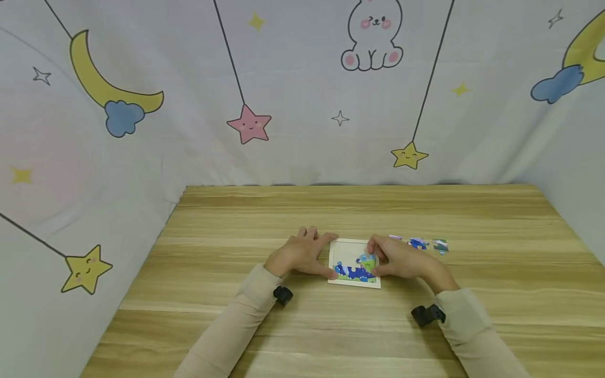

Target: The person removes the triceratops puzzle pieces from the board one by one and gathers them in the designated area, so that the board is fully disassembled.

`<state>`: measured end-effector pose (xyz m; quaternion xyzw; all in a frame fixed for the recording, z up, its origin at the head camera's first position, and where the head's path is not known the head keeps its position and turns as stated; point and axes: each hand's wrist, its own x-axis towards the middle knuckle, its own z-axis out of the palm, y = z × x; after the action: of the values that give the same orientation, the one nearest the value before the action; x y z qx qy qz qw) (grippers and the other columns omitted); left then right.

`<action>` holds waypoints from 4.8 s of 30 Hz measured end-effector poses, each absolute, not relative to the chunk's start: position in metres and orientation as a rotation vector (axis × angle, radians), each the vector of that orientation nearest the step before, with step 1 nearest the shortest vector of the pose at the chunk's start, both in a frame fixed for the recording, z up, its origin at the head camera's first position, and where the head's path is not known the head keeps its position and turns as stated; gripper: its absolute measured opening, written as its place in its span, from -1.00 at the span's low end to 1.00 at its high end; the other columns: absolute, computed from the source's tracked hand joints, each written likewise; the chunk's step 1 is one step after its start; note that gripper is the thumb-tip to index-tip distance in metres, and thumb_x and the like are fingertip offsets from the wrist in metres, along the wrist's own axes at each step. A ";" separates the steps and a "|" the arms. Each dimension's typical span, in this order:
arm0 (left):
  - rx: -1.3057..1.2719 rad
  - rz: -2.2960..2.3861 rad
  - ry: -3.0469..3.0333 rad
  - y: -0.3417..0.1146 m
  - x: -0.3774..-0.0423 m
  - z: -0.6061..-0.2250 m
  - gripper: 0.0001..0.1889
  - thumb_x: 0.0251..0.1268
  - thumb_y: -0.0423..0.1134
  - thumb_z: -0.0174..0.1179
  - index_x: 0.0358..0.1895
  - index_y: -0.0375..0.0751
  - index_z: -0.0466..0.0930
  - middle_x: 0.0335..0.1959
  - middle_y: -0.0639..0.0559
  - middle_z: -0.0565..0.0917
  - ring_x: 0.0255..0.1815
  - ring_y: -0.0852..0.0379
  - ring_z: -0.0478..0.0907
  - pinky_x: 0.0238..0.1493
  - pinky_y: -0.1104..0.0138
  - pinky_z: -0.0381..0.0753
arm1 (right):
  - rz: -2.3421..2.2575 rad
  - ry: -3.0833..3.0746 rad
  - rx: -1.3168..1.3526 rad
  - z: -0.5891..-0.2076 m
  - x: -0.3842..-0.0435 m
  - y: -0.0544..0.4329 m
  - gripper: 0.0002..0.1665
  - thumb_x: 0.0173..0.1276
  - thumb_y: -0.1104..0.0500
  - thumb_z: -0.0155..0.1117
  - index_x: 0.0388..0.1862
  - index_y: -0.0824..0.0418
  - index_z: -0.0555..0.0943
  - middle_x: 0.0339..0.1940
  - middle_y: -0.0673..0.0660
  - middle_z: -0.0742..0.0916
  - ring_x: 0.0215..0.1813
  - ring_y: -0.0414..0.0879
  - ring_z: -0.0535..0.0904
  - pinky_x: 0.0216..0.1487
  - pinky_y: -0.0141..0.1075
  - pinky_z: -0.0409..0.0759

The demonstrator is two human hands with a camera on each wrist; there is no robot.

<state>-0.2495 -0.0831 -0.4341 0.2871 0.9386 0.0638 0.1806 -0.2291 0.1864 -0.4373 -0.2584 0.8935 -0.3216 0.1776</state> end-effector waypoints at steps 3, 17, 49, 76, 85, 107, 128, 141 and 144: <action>0.804 0.174 2.651 -0.083 -0.249 -0.434 0.00 0.09 0.43 0.29 0.58 0.27 0.08 0.02 -0.01 0.32 -0.04 0.04 0.21 -0.16 0.23 0.28 | -0.886 2.563 -0.759 -0.436 -0.228 0.185 -0.62 0.23 0.23 0.51 -0.18 0.18 0.44 -0.33 0.05 0.48 -0.26 -0.08 0.38 -0.22 -0.26 0.38; 0.825 0.182 2.642 -0.079 -0.251 -0.434 0.00 0.09 0.43 0.29 0.58 0.26 0.08 -0.05 0.02 0.30 -0.07 0.04 0.18 -0.20 0.24 0.23 | -0.955 2.530 -0.826 -0.431 -0.231 0.204 -0.85 0.41 0.29 0.31 -0.22 0.14 0.50 -0.36 -0.02 0.56 -0.35 -0.17 0.43 -0.34 -0.34 0.44; 0.820 0.204 2.648 -0.084 -0.250 -0.434 0.00 0.08 0.44 0.29 0.58 0.25 0.09 0.05 -0.04 0.34 -0.07 0.03 0.19 -0.18 0.21 0.24 | -0.974 2.390 -0.596 -0.413 -0.225 0.333 -0.90 0.39 0.36 0.27 -0.22 0.39 0.53 -0.38 0.05 0.61 -0.35 -0.24 0.47 -0.29 -0.32 0.45; 0.820 0.208 2.652 -0.084 -0.251 -0.436 0.00 0.09 0.44 0.28 0.58 0.26 0.09 0.05 -0.03 0.34 -0.06 0.03 0.20 -0.17 0.22 0.26 | -0.938 2.489 -0.733 -0.413 -0.233 0.287 -0.92 0.39 0.30 0.30 -0.21 0.23 0.56 -0.40 0.01 0.57 -0.39 -0.21 0.43 -0.39 -0.35 0.42; 0.840 0.204 2.666 -0.084 -0.248 -0.435 0.00 0.08 0.46 0.27 0.58 0.21 0.11 0.04 -0.05 0.34 -0.07 0.03 0.20 -0.20 0.22 0.25 | -0.904 2.488 -0.827 -0.415 -0.230 0.227 -0.91 0.40 0.27 0.30 -0.15 0.18 0.60 -0.42 -0.03 0.56 -0.44 -0.20 0.43 -0.42 -0.36 0.43; 0.874 0.198 2.603 -0.090 -0.252 -0.431 0.06 0.05 0.44 0.31 0.61 0.22 0.04 0.01 0.00 0.31 -0.08 0.06 0.20 -0.18 0.25 0.29 | -0.882 2.482 -0.998 -0.448 -0.216 0.143 -0.58 0.42 0.18 0.34 0.19 0.25 0.50 -0.46 -0.12 0.52 -0.46 -0.30 0.39 -0.34 -0.34 0.42; 0.855 0.192 2.607 -0.088 -0.252 -0.430 0.05 0.06 0.43 0.32 0.60 0.23 0.05 -0.01 0.01 0.31 -0.07 0.07 0.20 -0.17 0.25 0.31 | -1.045 2.421 -0.935 -0.454 -0.215 0.144 -0.67 0.44 0.25 0.29 0.01 0.14 0.32 -0.46 -0.06 0.41 -0.47 -0.25 0.29 -0.35 -0.35 0.29; 0.854 0.177 2.610 -0.088 -0.251 -0.431 0.05 0.05 0.45 0.31 0.60 0.24 0.05 0.02 0.02 0.31 -0.06 0.08 0.21 -0.14 0.25 0.32 | -1.183 2.268 -0.878 -0.455 -0.219 0.148 -0.88 0.65 0.19 -0.04 -0.15 0.16 0.41 -0.45 -0.04 0.45 -0.46 -0.22 0.32 -0.36 -0.35 0.32; 0.847 0.171 2.607 -0.088 -0.251 -0.430 0.05 0.05 0.45 0.30 0.60 0.24 0.05 0.00 0.03 0.31 -0.07 0.08 0.20 -0.15 0.25 0.32 | -1.204 2.255 -0.854 -0.455 -0.219 0.149 -0.92 0.62 0.21 0.02 -0.12 0.20 0.44 -0.44 -0.04 0.49 -0.45 -0.22 0.34 -0.37 -0.36 0.34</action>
<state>-0.2513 -0.0877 -0.4303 0.3024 0.9308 0.0612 0.1961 -0.2194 0.1492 -0.4550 -0.3091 0.8158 -0.4357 0.2214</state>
